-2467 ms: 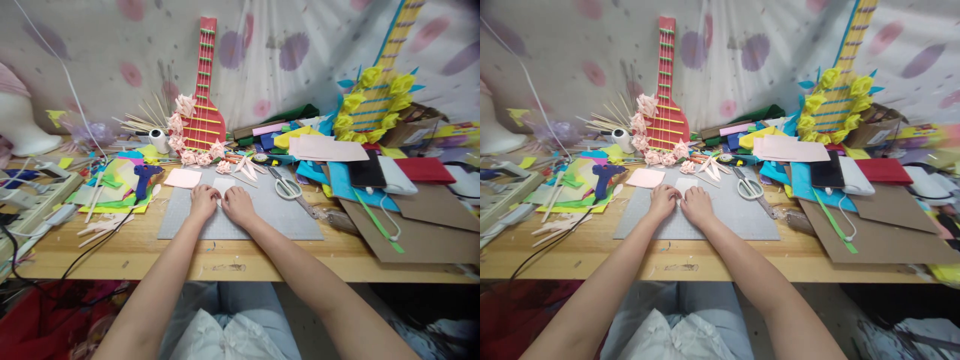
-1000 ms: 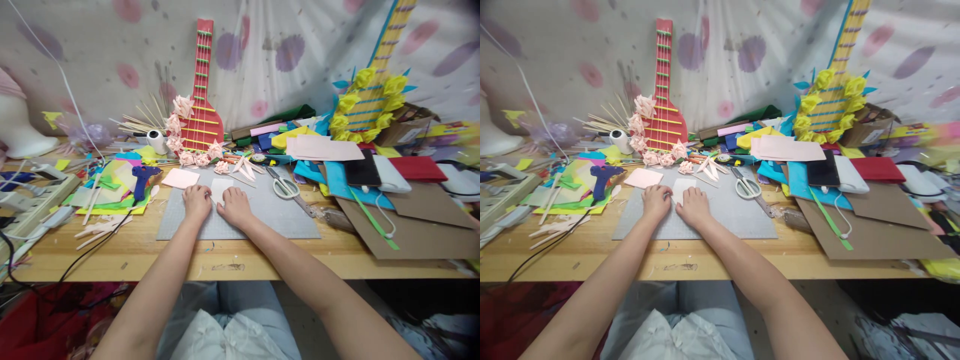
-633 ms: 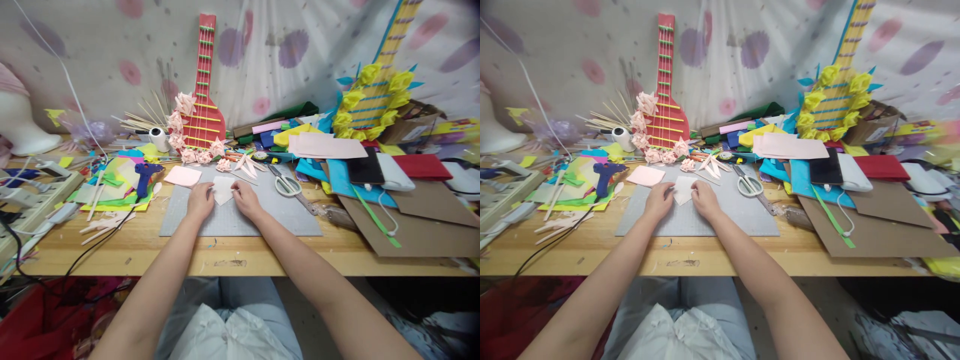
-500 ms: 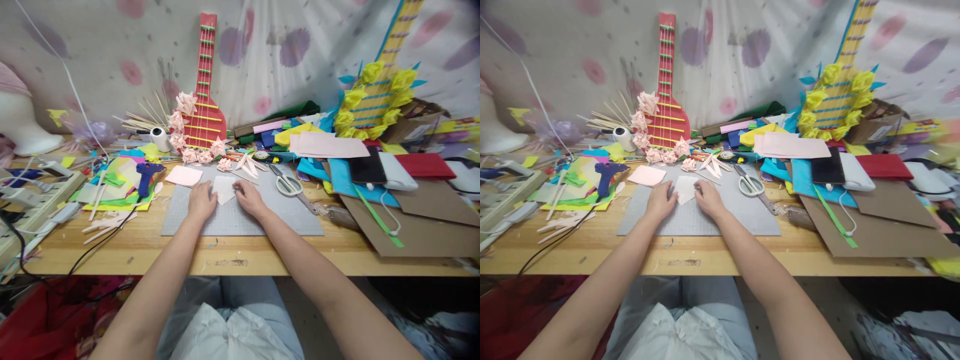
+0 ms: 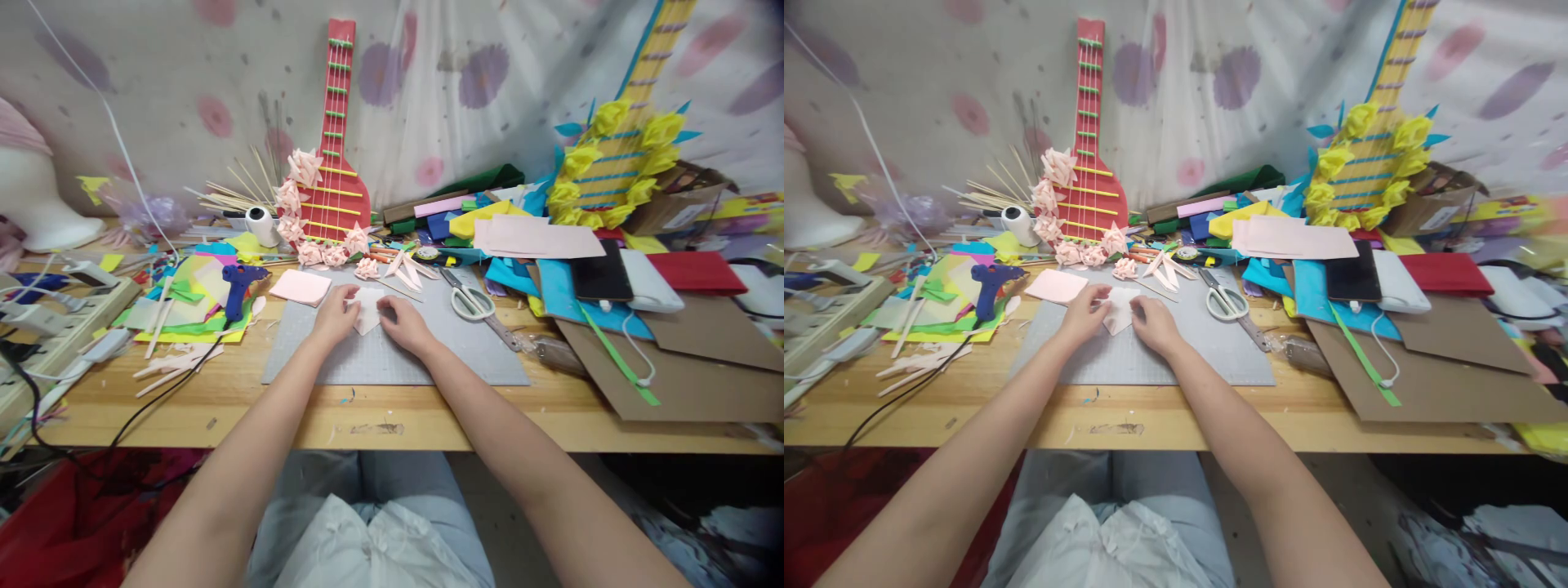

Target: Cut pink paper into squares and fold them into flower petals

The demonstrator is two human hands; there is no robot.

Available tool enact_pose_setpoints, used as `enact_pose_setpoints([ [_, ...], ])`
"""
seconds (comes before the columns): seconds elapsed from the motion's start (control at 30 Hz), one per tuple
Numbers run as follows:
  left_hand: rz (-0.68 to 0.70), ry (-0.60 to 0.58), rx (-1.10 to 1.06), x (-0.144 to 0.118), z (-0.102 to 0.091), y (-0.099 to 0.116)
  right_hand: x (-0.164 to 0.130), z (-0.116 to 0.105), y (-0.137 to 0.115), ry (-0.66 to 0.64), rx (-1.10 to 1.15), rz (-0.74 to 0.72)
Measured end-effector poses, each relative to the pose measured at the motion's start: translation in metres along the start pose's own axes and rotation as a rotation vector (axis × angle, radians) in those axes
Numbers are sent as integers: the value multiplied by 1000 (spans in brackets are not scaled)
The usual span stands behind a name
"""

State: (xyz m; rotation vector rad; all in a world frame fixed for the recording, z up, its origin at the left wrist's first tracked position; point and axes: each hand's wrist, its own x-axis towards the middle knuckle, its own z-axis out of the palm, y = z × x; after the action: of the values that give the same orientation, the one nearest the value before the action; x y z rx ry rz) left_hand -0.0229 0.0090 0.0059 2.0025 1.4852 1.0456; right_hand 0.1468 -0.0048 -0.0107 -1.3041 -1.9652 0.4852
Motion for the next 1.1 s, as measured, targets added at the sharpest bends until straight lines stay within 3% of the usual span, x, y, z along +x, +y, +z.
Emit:
enact_pose_setpoints([
  [0.23, 54, -469, 526, 48, 5, 25, 6, -1, 15, 264, 333, 323],
  [0.37, 11, -550, 691, 64, 7, 39, 6, -3, 21, 285, 342, 349],
  [0.5, -129, -654, 730, 69, 1, 48, 5, -3, 18, 275, 322, 336],
  [0.6, -160, -700, 742, 69, -3, 52, 5, -4, 16, 275, 309, 349],
  [0.87, -27, -676, 647, 62, -14, 43, 5, -3, 17, 268, 316, 331],
  [0.97, -31, -517, 441, 56, -16, 31, 3, -9, 12, 326, 226, 266],
  [1.1, -149, -168, 50, 40, -9, 18, -2, -19, -1, 365, -17, 28],
])
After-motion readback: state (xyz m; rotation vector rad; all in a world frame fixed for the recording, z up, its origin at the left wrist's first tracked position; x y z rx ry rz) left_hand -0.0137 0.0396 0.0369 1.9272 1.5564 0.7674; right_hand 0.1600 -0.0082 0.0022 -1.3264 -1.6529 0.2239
